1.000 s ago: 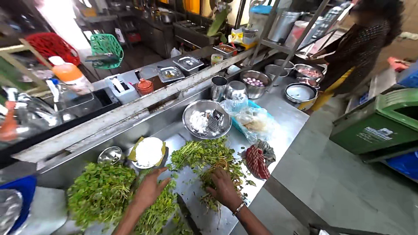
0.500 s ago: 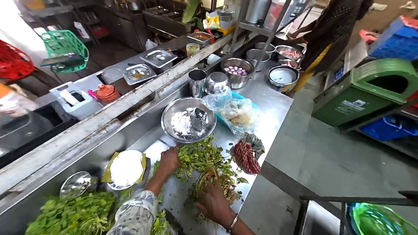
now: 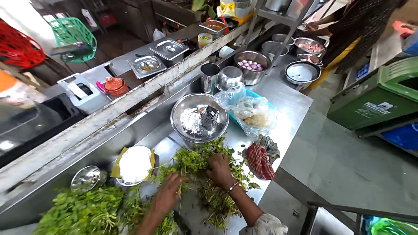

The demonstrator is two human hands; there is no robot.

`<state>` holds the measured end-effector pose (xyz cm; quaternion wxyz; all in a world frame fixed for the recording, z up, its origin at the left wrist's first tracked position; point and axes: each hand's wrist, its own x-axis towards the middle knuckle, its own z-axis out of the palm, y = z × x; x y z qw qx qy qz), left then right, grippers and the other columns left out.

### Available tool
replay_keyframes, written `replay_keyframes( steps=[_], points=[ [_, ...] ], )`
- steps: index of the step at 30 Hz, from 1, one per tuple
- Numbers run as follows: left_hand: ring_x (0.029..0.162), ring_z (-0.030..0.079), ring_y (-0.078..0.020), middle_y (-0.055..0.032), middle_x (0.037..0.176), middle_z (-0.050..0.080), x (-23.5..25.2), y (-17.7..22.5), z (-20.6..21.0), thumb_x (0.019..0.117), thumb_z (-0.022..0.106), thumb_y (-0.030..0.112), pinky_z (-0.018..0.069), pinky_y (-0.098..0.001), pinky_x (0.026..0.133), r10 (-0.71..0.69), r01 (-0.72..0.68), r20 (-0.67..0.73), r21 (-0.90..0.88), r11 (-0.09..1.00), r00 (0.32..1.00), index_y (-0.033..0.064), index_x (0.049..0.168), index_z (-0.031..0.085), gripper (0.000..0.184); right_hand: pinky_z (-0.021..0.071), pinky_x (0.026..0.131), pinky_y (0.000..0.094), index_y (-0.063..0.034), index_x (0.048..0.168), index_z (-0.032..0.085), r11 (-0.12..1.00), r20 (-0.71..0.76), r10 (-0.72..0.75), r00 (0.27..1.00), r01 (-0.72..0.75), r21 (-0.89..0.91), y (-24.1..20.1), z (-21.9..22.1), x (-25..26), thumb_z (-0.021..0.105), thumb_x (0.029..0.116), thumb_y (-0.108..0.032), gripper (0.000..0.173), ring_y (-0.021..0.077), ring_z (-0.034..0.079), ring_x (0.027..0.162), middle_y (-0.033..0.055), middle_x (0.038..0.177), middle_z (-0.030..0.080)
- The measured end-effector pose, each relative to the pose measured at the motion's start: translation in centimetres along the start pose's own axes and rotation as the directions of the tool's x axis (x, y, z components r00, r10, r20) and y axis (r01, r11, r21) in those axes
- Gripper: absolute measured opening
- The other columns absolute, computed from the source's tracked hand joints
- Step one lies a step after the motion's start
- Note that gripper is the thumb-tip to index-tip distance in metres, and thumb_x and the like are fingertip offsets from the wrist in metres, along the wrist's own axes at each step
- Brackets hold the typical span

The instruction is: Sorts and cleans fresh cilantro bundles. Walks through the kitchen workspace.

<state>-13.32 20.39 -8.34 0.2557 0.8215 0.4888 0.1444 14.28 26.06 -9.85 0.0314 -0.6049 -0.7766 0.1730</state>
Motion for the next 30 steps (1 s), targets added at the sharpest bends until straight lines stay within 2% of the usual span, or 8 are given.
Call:
replay_keyframes(
  steps=[3,8,13,16,18,22,27,30],
  points=[
    [0.115,0.063,-0.0306,-0.0067,0.114,0.070,-1.2,1.3,1.5,0.0813,0.068,-0.001,0.0505,-0.0506,0.102,0.112,-0.114,0.023,0.085,0.990,0.993,0.0243,0.123,0.071,0.049,0.0496,0.102,0.0487,-0.0174,0.116,0.073,0.992,-0.144,-0.001,0.990,0.019,0.121,-1.3,-0.6,-0.6,0.073,0.0833,-0.039,0.039,0.0269,0.060,0.119,0.0051,0.118,0.068],
    [0.126,0.058,-0.0332,-0.0087,0.127,0.066,0.2,1.7,3.8,0.0826,0.075,0.004,0.0456,-0.0513,0.110,0.185,-0.193,0.060,0.187,0.963,0.981,0.0269,0.141,0.059,0.065,0.0469,0.109,0.0538,-0.0144,0.133,0.064,0.981,0.172,-0.093,0.981,0.060,0.184,-1.9,1.1,-0.7,0.066,0.0920,-0.025,0.043,0.0333,0.059,0.127,0.0138,0.132,0.065],
    [0.150,0.035,-0.0365,-0.0115,0.160,0.042,1.9,0.9,4.2,0.0629,0.095,0.038,0.0254,-0.0627,0.122,0.149,-0.143,0.000,0.273,0.951,0.989,0.0200,0.156,0.041,0.110,0.0433,0.108,0.0594,-0.0242,0.143,0.057,0.977,0.149,-0.140,0.979,0.112,0.179,-1.4,1.5,-2.6,0.074,0.0833,-0.023,0.062,0.0311,0.058,0.128,0.0067,0.136,0.064],
    [0.158,0.015,-0.0334,-0.0088,0.169,0.025,4.2,0.9,3.9,0.0637,0.093,0.050,0.0084,-0.0636,0.125,0.008,-0.077,0.208,0.327,0.942,0.978,0.0182,0.165,0.024,0.126,0.0398,0.108,0.0645,-0.0231,0.149,0.051,0.993,0.200,-0.055,0.978,0.033,0.114,-0.9,1.2,-3.0,0.074,0.0840,-0.021,0.069,0.0349,0.057,0.129,0.0107,0.137,0.064],
    [0.157,0.018,-0.0338,-0.0110,0.166,0.032,5.6,0.9,3.5,0.0683,0.089,0.051,0.0020,-0.0638,0.125,-0.073,-0.054,0.350,0.340,0.939,0.934,0.0148,0.163,0.026,0.119,0.0390,0.109,0.0638,-0.0197,0.145,0.056,0.997,0.211,-0.016,0.977,-0.001,0.082,-0.6,0.8,-3.0,0.072,0.0860,-0.018,0.062,0.0354,0.058,0.128,0.0115,0.135,0.065],
    [0.137,0.050,-0.0372,-0.0188,0.138,0.060,7.3,0.4,2.5,0.0819,0.082,0.032,0.0175,-0.0577,0.125,-0.094,-0.078,0.432,0.363,0.928,0.897,0.0026,0.138,0.057,0.068,0.0398,0.109,0.0607,-0.0194,0.134,0.066,0.998,0.187,0.015,0.982,-0.026,0.057,0.7,-1.4,-2.9,0.066,0.0910,-0.019,0.043,0.0315,0.058,0.129,0.0073,0.134,0.066],
    [0.133,0.053,-0.0355,-0.0150,0.139,0.061,7.0,-1.5,0.1,0.0836,0.080,0.028,0.0325,-0.0535,0.118,-0.181,0.032,0.299,0.442,0.896,0.937,0.0058,0.137,0.060,0.061,0.0455,0.104,0.0571,-0.0168,0.121,0.074,0.970,0.199,0.219,0.955,-0.234,0.057,5.1,-4.1,-2.4,0.061,0.0941,-0.019,0.030,0.0329,0.063,0.121,0.0107,0.124,0.070],
    [0.130,0.055,-0.0359,-0.0157,0.136,0.061,6.7,-1.9,-0.8,0.0802,0.083,0.029,0.0374,-0.0532,0.115,-0.144,0.018,0.258,0.436,0.900,0.955,0.0052,0.133,0.062,0.061,0.0494,0.107,0.0502,-0.0181,0.128,0.071,0.967,0.009,0.132,0.991,-0.131,0.220,7.7,-3.7,0.5,0.073,0.0887,-0.029,0.041,0.0271,0.060,0.126,0.0073,0.131,0.067]
  ],
)
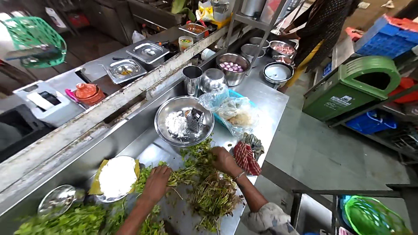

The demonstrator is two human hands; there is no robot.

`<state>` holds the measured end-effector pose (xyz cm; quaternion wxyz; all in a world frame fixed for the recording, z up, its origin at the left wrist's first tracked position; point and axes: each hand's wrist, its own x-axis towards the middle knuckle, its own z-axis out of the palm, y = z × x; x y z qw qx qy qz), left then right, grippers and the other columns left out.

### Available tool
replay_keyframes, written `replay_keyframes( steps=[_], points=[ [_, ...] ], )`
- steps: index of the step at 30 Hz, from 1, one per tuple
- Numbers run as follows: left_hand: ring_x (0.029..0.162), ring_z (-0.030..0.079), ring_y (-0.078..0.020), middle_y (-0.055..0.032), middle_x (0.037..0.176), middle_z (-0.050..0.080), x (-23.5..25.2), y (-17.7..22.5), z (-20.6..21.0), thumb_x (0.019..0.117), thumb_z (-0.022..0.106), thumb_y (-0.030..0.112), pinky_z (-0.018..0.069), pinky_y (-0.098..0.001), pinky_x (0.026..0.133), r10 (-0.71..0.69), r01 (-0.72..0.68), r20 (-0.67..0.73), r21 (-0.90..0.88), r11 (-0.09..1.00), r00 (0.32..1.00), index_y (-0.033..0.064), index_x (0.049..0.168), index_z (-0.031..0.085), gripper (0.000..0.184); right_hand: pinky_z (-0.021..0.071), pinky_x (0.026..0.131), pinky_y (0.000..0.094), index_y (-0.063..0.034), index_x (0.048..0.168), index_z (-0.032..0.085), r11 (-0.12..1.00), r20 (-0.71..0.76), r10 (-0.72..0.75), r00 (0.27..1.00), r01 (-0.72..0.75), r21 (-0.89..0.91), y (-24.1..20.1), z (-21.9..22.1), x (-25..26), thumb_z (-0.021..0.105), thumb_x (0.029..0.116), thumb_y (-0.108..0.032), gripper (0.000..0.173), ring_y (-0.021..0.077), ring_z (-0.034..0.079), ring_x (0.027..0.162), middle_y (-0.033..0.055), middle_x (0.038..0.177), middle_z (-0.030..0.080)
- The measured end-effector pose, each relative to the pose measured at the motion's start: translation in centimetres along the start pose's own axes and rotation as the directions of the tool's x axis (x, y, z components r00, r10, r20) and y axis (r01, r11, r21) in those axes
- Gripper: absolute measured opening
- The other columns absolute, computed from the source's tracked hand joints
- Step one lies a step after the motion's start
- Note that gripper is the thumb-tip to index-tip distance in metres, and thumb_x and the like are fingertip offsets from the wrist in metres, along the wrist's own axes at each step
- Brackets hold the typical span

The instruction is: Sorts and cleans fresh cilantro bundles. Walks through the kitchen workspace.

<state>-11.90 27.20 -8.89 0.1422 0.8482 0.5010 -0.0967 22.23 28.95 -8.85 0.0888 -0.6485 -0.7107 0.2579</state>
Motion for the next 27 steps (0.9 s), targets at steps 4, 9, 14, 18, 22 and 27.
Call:
replay_keyframes(
  steps=[4,9,14,18,22,27],
  points=[
    [0.128,0.058,-0.0324,-0.0131,0.133,0.066,-0.5,0.5,-0.8,0.0820,0.081,0.028,0.0365,-0.0490,0.116,0.009,-0.010,-0.027,-0.024,1.000,1.000,0.0059,0.135,0.061,0.061,0.0425,0.111,0.0586,-0.0076,0.136,0.063,0.999,-0.122,-0.051,0.991,0.052,0.011,1.6,1.7,6.5,0.068,0.0874,-0.057,0.069,0.0352,0.049,0.139,0.0182,0.147,0.054],
    [0.119,0.065,-0.0279,-0.0078,0.120,0.072,-1.2,0.1,-1.0,0.0742,0.086,0.020,0.0376,-0.0472,0.117,0.086,-0.090,-0.195,-0.013,0.996,0.977,0.0083,0.124,0.067,0.055,0.0400,0.104,0.0699,-0.0146,0.127,0.070,0.976,-0.178,-0.152,0.972,0.119,-0.183,0.3,5.4,6.1,0.057,0.0838,-0.080,0.079,0.0423,0.048,0.134,0.0178,0.141,0.056],
    [0.110,0.068,-0.0228,-0.0022,0.108,0.073,-2.6,-0.1,-0.9,0.0835,0.069,0.002,0.0430,-0.0514,0.111,0.261,-0.247,-0.527,0.097,0.964,0.809,0.0156,0.113,0.071,0.032,0.0365,0.108,0.0647,-0.0191,0.113,0.075,0.956,0.294,-0.206,0.933,0.256,-0.141,-3.2,4.5,-0.4,0.054,0.1002,-0.044,0.036,0.0331,0.053,0.130,0.0082,0.130,0.065],
    [0.111,0.066,-0.0172,0.0030,0.108,0.072,-3.3,0.5,-0.5,0.0944,0.056,0.004,0.0396,-0.0506,0.114,0.307,-0.268,-0.611,0.156,0.951,0.730,0.0217,0.115,0.069,0.031,0.0398,0.113,0.0523,-0.0214,0.116,0.076,0.974,0.036,-0.224,0.974,0.225,-0.014,-4.0,2.7,-2.8,0.057,0.1003,-0.037,0.030,0.0222,0.055,0.131,0.0008,0.129,0.067],
    [0.109,0.067,-0.0177,0.0024,0.107,0.073,-3.0,1.3,-0.4,0.0929,0.057,0.001,0.0394,-0.0520,0.113,0.281,-0.238,-0.609,0.153,0.959,0.741,0.0213,0.117,0.069,0.034,0.0573,0.093,0.0366,-0.0133,0.118,0.074,0.864,-0.106,-0.308,0.946,0.324,0.386,-6.6,1.6,-1.8,0.050,0.1066,-0.022,0.028,0.0121,0.069,0.102,0.0006,0.109,0.074],
    [0.107,0.068,-0.0202,-0.0005,0.108,0.073,-3.0,2.0,-1.2,0.0879,0.063,-0.001,0.0388,-0.0561,0.113,0.233,-0.195,-0.546,0.127,0.973,0.805,0.0177,0.125,0.067,0.042,0.0558,0.100,0.0407,-0.0195,0.136,0.065,0.851,0.162,-0.369,0.915,0.263,0.455,-8.9,0.8,-4.3,0.062,0.0967,-0.059,0.056,0.0126,0.069,0.108,0.0008,0.119,0.072]
  ],
)
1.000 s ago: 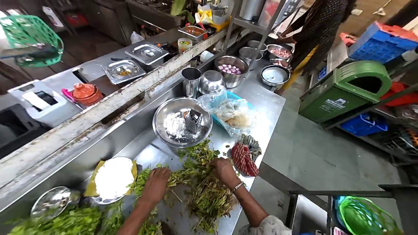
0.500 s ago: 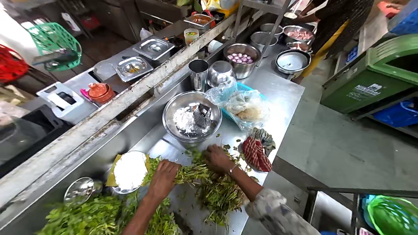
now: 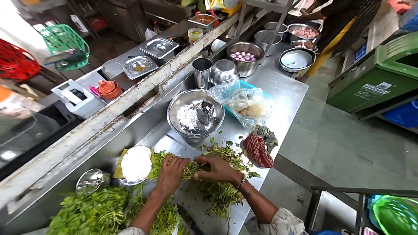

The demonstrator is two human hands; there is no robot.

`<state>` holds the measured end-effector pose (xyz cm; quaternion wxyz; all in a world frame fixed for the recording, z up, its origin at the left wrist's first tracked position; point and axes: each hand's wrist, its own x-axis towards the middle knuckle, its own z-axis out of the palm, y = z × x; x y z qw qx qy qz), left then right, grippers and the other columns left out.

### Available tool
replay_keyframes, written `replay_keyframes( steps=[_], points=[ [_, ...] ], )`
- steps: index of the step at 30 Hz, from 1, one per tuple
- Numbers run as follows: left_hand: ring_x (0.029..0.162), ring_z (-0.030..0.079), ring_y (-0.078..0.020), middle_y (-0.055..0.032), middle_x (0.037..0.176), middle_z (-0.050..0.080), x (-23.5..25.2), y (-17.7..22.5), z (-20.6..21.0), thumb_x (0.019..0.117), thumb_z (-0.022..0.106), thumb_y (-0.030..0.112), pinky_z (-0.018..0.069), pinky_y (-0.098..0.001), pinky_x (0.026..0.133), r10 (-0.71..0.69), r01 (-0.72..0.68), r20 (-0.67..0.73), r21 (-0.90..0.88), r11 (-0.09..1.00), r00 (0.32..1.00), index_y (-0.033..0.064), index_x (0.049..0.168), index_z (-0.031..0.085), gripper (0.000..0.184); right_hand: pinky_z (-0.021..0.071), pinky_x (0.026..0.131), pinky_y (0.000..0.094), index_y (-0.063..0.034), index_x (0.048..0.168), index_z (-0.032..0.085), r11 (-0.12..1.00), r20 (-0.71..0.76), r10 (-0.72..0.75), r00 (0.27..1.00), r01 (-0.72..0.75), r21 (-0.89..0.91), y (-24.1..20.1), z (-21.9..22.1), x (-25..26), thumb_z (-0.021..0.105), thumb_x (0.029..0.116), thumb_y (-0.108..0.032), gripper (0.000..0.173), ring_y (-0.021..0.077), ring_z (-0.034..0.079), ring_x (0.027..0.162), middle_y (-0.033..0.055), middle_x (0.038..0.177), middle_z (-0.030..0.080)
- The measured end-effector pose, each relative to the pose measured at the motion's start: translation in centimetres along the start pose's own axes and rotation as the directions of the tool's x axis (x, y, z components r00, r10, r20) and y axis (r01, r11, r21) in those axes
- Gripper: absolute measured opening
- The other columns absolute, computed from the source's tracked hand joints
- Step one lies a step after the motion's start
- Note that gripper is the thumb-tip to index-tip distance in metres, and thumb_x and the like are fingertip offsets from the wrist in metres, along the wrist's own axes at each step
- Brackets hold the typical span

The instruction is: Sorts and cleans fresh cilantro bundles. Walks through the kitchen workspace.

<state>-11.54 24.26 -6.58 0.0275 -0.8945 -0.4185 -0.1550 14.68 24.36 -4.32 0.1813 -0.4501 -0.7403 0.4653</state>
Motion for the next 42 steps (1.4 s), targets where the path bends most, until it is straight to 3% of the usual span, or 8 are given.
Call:
replay_keyframes(
  steps=[6,12,19,24,29,32,38,42],
  points=[
    [0.111,0.066,-0.0267,-0.0065,0.118,0.072,2.1,1.5,-1.6,0.0789,0.078,0.016,0.0425,-0.0503,0.110,-0.087,0.199,0.461,-0.199,0.960,0.883,0.0189,0.144,0.053,0.070,0.0579,0.084,0.0349,-0.0156,0.106,0.078,0.967,-0.245,0.196,0.950,-0.145,0.210,2.0,0.1,-4.8,0.059,0.1023,-0.045,0.036,0.0096,0.069,0.087,-0.0007,0.097,0.074],
    [0.122,0.060,-0.0084,-0.0051,0.134,0.062,4.0,2.1,-4.0,0.0873,0.072,0.021,0.0511,-0.0307,0.105,-0.041,0.746,0.770,-0.602,0.285,0.637,0.0065,0.146,0.047,0.065,0.0635,0.073,0.0391,-0.0120,0.107,0.073,0.875,-0.582,0.456,0.673,-0.222,0.430,4.2,-0.6,-7.3,0.061,0.1027,-0.036,0.028,0.0161,0.073,0.081,0.0024,0.091,0.075],
    [0.134,0.055,-0.0189,-0.0128,0.146,0.055,6.0,3.5,-3.1,0.0886,0.073,0.028,0.0460,-0.0422,0.113,0.008,0.701,0.842,-0.455,0.549,0.539,0.0081,0.154,0.039,0.076,0.0614,0.075,0.0352,-0.0127,0.109,0.074,0.932,-0.718,0.361,0.595,-0.198,0.304,3.6,0.4,-9.5,0.059,0.1020,-0.036,0.028,0.0114,0.070,0.082,0.0008,0.095,0.072],
    [0.139,0.051,-0.0210,-0.0150,0.152,0.050,5.1,3.8,-1.7,0.0879,0.075,0.025,0.0433,-0.0428,0.115,0.031,0.754,0.866,-0.452,0.477,0.499,0.0065,0.159,0.030,0.086,0.0627,0.073,0.0310,-0.0144,0.106,0.075,0.961,-0.780,0.277,0.562,-0.170,0.219,3.8,0.6,-10.0,0.061,0.1013,-0.035,0.026,0.0083,0.069,0.082,-0.0012,0.098,0.071],
    [0.101,0.067,-0.0098,-0.0024,0.110,0.070,4.0,4.8,-2.9,0.0871,0.067,0.026,0.0569,-0.0312,0.092,-0.069,0.824,0.822,-0.566,0.002,0.565,0.0064,0.130,0.057,0.048,0.0648,0.075,0.0322,-0.0166,0.107,0.075,0.972,-0.790,0.229,0.568,-0.084,0.222,3.3,-0.2,-10.6,0.065,0.0987,-0.038,0.025,0.0100,0.071,0.088,-0.0022,0.105,0.070],
    [0.078,0.068,-0.0140,-0.0024,0.084,0.071,2.9,3.9,-1.4,0.0843,0.071,0.039,0.0577,-0.0335,0.076,0.138,0.732,0.729,-0.620,-0.284,0.671,0.0141,0.098,0.071,0.028,0.0652,0.080,0.0362,-0.0144,0.120,0.071,0.916,-0.721,0.291,0.629,0.034,0.399,3.0,0.1,-10.4,0.077,0.0908,-0.043,0.042,0.0156,0.072,0.098,0.0011,0.117,0.070],
    [0.077,0.064,-0.0112,0.0043,0.081,0.066,1.0,4.9,-0.2,0.0843,0.076,0.044,0.0534,-0.0305,0.077,0.501,0.691,0.477,-0.483,-0.537,0.723,0.0174,0.086,0.073,0.027,0.0582,0.095,0.0438,-0.0192,0.162,0.026,0.539,-0.383,0.386,0.839,0.132,0.832,2.4,2.2,-9.5,0.091,0.0728,-0.039,0.112,0.0259,0.063,0.122,0.0119,0.148,0.054],
    [0.080,0.066,-0.0143,0.0017,0.082,0.067,0.5,6.2,-0.1,0.0858,0.076,0.038,0.0552,-0.0344,0.080,0.452,0.634,0.447,-0.480,-0.607,0.772,0.0165,0.084,0.073,0.021,0.0559,0.094,0.0433,-0.0217,0.164,0.020,0.267,-0.354,0.328,0.876,0.273,0.924,1.8,3.4,-9.4,0.084,0.0776,-0.042,0.109,0.0235,0.062,0.119,0.0127,0.147,0.052]
  ],
)
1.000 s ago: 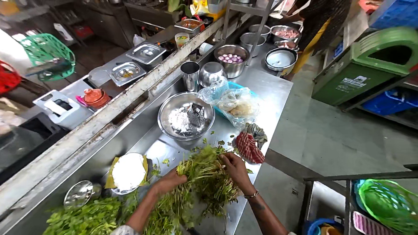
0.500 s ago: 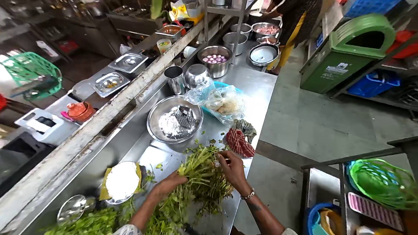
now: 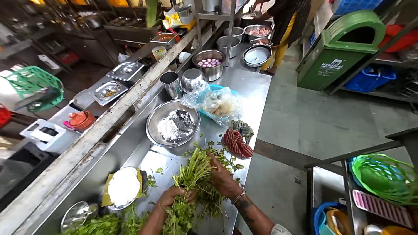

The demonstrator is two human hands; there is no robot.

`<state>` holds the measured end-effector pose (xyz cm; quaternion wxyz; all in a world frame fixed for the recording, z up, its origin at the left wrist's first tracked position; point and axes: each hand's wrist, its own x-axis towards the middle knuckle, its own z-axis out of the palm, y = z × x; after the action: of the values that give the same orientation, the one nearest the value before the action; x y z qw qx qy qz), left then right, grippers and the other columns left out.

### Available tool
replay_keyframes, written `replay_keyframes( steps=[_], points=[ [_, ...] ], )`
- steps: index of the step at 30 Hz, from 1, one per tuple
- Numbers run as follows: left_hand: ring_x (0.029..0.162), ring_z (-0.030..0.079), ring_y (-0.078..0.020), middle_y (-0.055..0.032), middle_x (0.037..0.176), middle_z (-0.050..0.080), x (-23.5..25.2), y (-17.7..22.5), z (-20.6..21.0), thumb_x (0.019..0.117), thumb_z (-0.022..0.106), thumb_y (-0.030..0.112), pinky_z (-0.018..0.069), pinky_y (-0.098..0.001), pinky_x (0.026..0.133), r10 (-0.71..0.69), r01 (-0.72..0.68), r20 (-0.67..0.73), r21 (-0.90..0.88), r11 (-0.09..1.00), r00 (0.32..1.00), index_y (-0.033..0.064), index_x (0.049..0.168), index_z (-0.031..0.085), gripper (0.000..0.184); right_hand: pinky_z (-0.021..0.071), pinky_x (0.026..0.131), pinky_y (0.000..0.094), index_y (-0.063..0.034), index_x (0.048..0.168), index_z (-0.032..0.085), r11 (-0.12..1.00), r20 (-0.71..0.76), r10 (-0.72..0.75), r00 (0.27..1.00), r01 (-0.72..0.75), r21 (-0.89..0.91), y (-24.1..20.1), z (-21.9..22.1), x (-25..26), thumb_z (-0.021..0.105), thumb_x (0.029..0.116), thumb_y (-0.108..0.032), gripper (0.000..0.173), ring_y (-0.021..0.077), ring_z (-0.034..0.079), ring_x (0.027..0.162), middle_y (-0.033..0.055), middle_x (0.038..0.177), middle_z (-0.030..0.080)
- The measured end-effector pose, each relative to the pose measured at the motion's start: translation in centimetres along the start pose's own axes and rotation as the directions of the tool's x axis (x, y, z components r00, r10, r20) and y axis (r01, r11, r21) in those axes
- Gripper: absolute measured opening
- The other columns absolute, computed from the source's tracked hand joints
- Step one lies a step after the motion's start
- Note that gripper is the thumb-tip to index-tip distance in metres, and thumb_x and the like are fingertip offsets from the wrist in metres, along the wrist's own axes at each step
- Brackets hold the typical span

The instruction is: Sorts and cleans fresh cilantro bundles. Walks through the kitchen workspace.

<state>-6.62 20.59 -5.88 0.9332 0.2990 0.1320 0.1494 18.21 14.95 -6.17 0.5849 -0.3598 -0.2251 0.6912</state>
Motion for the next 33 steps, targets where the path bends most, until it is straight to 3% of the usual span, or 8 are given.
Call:
replay_keyframes(
  steps=[5,8,11,14,16,21,26,33],
  points=[
    [0.077,0.063,-0.0132,0.0027,0.079,0.063,0.3,-0.4,0.6,0.0845,0.074,0.037,0.0536,-0.0327,0.079,0.022,-0.019,-0.170,0.018,1.000,0.985,0.0159,0.081,0.071,0.022,0.0554,0.097,0.0474,-0.0186,0.162,0.019,0.960,-0.122,0.016,0.992,0.019,0.280,2.2,1.4,-0.1,0.078,0.0808,-0.061,0.109,0.0275,0.061,0.124,0.0138,0.147,0.052],
    [0.083,0.069,-0.0179,-0.0050,0.089,0.071,0.4,0.2,2.3,0.0790,0.080,0.029,0.0593,-0.0385,0.081,-0.078,0.221,-0.465,0.262,0.939,0.882,0.0074,0.103,0.067,0.035,0.0599,0.084,0.0393,-0.0061,0.144,0.040,0.987,-0.247,0.122,0.961,-0.091,0.134,1.9,3.7,0.1,0.079,0.0880,-0.032,0.073,0.0195,0.069,0.098,0.0119,0.118,0.067],
    [0.115,0.066,-0.0149,-0.0070,0.126,0.068,1.3,0.5,4.1,0.0815,0.081,0.021,0.0557,-0.0359,0.101,-0.109,0.447,-0.626,0.413,0.794,0.773,0.0046,0.144,0.047,0.073,0.0589,0.096,0.0390,-0.0004,0.139,0.048,0.968,-0.429,0.085,0.899,-0.176,-0.178,1.5,5.1,1.5,0.092,0.0748,-0.029,0.083,0.0198,0.068,0.110,0.0149,0.121,0.068],
    [0.120,0.063,-0.0144,-0.0092,0.132,0.064,1.2,2.2,4.1,0.0843,0.079,0.019,0.0541,-0.0344,0.103,0.037,0.430,-0.666,0.522,0.737,0.745,0.0028,0.147,0.043,0.074,0.0584,0.099,0.0374,-0.0022,0.140,0.050,0.915,-0.333,-0.039,0.942,-0.100,-0.391,1.2,4.3,2.3,0.092,0.0733,-0.040,0.087,0.0169,0.069,0.111,0.0123,0.123,0.069],
    [0.120,0.063,-0.0161,-0.0114,0.132,0.063,0.3,5.0,3.8,0.0842,0.078,0.019,0.0544,-0.0363,0.102,0.127,0.442,-0.692,0.580,0.685,0.711,0.0021,0.146,0.044,0.072,0.0574,0.100,0.0423,-0.0061,0.146,0.051,0.886,-0.187,-0.047,0.981,-0.046,-0.462,-0.1,2.4,2.7,0.074,0.0916,-0.044,0.070,0.0217,0.066,0.116,0.0136,0.132,0.064],
    [0.122,0.063,-0.0198,-0.0125,0.133,0.064,-1.5,12.1,1.5,0.0859,0.079,0.023,0.0530,-0.0438,0.104,0.235,0.603,-0.725,0.676,0.423,0.648,0.0076,0.146,0.049,0.069,0.0556,0.097,0.0514,-0.0156,0.124,0.072,0.462,-0.138,-0.244,0.960,-0.010,-0.887,-3.2,-3.8,8.9,0.060,0.0997,-0.053,0.046,0.0233,0.067,0.112,0.0075,0.123,0.070],
    [0.123,0.063,-0.0320,-0.0174,0.131,0.065,-0.9,15.3,-3.0,0.0887,0.077,0.032,0.0485,-0.0588,0.105,0.249,0.737,-0.715,0.676,0.007,0.653,0.0122,0.148,0.050,0.068,0.0459,0.096,0.0688,-0.0118,0.131,0.067,0.016,0.028,-0.389,0.921,0.037,-0.999,-2.8,-6.0,14.1,0.062,0.0966,-0.057,0.057,0.0451,0.053,0.128,0.0177,0.138,0.060],
    [0.114,0.067,-0.0359,-0.0199,0.123,0.069,-0.7,13.4,-8.4,0.0883,0.077,0.031,0.0517,-0.0614,0.099,0.266,0.758,-0.717,0.646,-0.092,0.644,0.0100,0.147,0.050,0.068,0.0491,0.093,0.0624,-0.0221,0.109,0.076,-0.234,0.167,0.072,0.983,0.179,-0.955,2.9,-2.9,13.7,0.059,0.0984,-0.049,0.033,0.0362,0.059,0.117,0.0113,0.120,0.066]
  ],
)
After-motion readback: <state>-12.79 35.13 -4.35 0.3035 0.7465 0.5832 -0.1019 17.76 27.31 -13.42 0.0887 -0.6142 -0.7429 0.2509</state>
